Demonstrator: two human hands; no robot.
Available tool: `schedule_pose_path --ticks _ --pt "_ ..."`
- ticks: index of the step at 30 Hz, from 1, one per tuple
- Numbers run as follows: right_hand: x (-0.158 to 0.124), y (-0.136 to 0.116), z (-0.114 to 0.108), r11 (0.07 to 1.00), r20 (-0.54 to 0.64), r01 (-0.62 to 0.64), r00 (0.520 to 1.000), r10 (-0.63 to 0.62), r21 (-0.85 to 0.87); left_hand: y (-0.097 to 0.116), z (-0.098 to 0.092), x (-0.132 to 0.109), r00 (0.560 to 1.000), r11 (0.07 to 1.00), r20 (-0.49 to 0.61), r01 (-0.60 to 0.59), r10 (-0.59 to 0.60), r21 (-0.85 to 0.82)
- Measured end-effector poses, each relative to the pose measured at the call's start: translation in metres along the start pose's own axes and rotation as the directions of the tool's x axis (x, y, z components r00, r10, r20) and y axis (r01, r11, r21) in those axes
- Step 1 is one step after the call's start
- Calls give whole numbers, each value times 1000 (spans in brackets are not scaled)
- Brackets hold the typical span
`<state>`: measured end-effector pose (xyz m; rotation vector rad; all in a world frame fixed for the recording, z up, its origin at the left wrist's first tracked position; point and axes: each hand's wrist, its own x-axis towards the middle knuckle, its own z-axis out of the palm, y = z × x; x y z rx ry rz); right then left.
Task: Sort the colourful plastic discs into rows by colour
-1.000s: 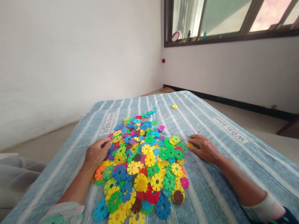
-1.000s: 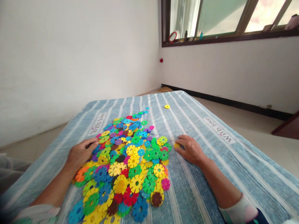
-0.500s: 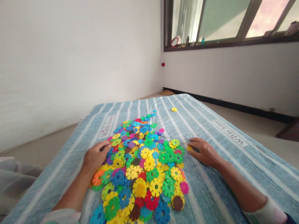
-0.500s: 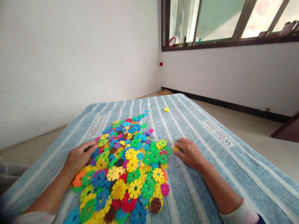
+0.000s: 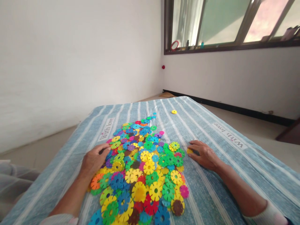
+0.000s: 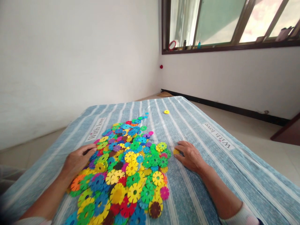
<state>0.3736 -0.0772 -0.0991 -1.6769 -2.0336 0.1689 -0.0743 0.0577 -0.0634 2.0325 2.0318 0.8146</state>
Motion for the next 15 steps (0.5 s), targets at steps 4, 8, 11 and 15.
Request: schedule_pose_path --ticks 4,8,11,15 --pt "0 0 1 1000 9 -12 1000 12 3 2 -1 -1 1000 1000 -3 0 0 2" --pt "1 0 1 1000 9 -9 1000 9 3 3 -2 -2 1000 1000 -2 9 -9 6" --pt "1 0 0 1000 1 -4 1000 4 10 2 -2 -2 1000 1000 0 12 -12 9" --pt "1 0 0 1000 3 -2 1000 2 15 -1 -1 -1 1000 1000 0 7 -7 14"
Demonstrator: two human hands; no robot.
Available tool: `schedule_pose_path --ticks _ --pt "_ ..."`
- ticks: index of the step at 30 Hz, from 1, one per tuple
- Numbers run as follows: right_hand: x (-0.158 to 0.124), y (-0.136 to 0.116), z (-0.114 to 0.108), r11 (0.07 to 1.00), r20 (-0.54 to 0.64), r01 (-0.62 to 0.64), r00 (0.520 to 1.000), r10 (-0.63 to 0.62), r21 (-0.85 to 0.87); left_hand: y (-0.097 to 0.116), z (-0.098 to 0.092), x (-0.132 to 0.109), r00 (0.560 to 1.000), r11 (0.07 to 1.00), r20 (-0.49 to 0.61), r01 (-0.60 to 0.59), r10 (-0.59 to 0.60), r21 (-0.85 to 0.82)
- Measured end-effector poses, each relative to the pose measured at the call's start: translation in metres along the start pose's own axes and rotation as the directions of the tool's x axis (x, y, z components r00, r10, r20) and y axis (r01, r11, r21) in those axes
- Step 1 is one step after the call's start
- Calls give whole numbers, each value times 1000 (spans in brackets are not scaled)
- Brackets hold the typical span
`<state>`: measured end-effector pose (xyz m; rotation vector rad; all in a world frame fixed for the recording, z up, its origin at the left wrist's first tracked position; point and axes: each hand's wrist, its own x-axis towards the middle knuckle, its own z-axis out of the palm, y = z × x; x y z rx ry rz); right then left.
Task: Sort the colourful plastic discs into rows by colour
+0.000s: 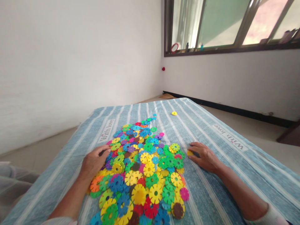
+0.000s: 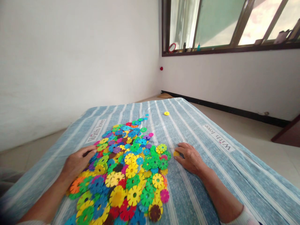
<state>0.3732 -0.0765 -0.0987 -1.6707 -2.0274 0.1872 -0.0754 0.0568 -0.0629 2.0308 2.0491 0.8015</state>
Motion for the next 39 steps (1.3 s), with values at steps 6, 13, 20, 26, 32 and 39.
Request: schedule_pose_path --ticks 6,13,20,26,32,39 --pt "0 0 0 1000 7 -6 1000 6 6 -2 1 1 1000 1000 -11 -10 10 5" --pt "1 -1 0 1000 -7 -4 1000 4 1 -4 1 1 1000 1000 -22 -17 17 6" --pt "1 -4 0 1000 -28 3 1000 -2 6 -5 1 4 1000 1000 -20 -8 8 5" --pt "0 -5 -2 1000 -36 4 999 -4 5 -6 2 5 999 1000 -40 -11 11 2" --pt "0 -5 -2 1000 -18 -9 1000 9 2 -2 -1 5 1000 999 -1 30 -30 19" --pt "0 -5 -3 1000 -19 -4 1000 4 0 2 -3 4 999 999 -13 32 -32 19"
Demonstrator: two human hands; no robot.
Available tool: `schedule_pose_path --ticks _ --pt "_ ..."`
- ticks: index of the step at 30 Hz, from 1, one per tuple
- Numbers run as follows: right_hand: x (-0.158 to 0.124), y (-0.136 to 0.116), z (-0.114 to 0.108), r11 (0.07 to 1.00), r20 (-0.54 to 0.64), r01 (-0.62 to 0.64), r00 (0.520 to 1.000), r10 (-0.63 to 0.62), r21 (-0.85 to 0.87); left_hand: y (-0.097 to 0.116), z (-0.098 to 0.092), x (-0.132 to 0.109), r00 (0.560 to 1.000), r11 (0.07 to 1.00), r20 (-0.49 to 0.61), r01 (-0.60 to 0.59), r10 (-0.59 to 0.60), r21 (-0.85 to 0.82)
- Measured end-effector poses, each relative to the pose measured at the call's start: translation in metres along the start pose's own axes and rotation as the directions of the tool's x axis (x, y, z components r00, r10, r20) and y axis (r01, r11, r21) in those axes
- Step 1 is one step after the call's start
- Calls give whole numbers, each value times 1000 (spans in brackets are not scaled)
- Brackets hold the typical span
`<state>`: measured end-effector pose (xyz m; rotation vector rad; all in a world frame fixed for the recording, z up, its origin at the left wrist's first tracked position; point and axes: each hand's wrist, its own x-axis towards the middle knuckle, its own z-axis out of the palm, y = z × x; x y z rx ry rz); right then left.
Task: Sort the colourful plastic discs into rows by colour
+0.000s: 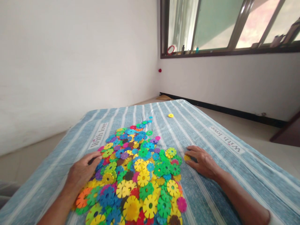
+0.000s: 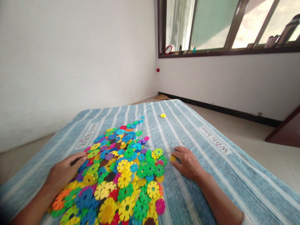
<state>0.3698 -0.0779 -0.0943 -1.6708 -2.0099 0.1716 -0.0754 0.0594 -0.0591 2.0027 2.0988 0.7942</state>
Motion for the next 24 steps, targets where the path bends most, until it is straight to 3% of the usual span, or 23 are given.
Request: schedule_pose_path --ticks 24 --pt "-2 4 2 1000 -14 10 1000 -10 8 -1 2 0 999 999 -18 -33 33 -21"
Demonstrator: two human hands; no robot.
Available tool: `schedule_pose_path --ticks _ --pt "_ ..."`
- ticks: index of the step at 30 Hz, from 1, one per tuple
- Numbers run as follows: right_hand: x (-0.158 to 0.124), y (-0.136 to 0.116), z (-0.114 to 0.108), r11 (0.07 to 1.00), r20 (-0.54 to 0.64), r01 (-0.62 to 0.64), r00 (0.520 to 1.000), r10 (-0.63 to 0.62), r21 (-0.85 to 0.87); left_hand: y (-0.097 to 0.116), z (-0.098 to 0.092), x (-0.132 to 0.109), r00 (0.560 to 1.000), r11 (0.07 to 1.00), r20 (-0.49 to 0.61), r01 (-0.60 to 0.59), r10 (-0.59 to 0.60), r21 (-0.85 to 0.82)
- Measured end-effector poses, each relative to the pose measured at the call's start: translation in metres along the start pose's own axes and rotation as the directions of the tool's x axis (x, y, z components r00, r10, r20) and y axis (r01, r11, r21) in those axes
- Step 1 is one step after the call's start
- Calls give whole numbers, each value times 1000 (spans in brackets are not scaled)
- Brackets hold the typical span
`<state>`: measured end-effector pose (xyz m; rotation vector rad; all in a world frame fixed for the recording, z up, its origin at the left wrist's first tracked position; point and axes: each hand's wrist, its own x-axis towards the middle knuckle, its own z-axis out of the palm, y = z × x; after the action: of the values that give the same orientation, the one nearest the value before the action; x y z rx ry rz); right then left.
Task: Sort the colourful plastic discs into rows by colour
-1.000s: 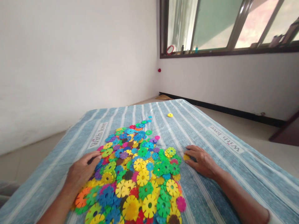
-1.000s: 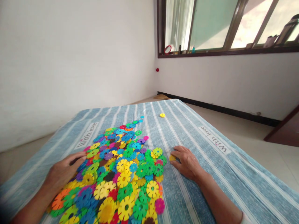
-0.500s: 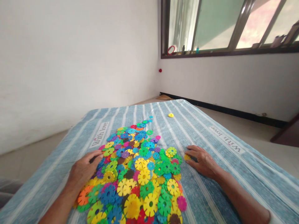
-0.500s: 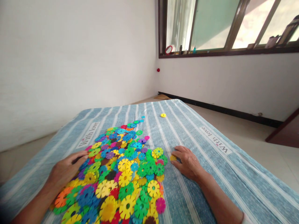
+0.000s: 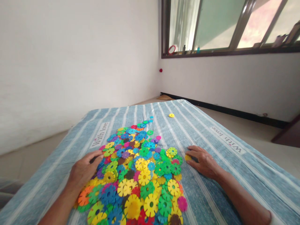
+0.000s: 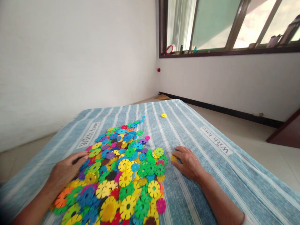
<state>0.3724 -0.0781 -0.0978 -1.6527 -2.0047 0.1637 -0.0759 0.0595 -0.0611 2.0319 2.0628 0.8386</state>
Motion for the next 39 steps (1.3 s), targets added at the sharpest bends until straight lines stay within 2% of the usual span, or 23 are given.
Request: schedule_pose_path --ticks 4,10,16,39 --pt "0 0 0 1000 1 1 1000 -1 -4 -2 1 1 1000 1000 -14 -9 9 0" --pt "0 -1 -1 1000 13 -7 1000 7 -4 2 -1 0 998 999 44 33 -33 19" --pt "0 0 -1 1000 22 -12 1000 12 -16 0 0 0 999 1000 24 22 -22 15" --pt "1 -4 -3 1000 39 -14 999 15 -26 3 -1 -1 996 998 67 61 -61 0"
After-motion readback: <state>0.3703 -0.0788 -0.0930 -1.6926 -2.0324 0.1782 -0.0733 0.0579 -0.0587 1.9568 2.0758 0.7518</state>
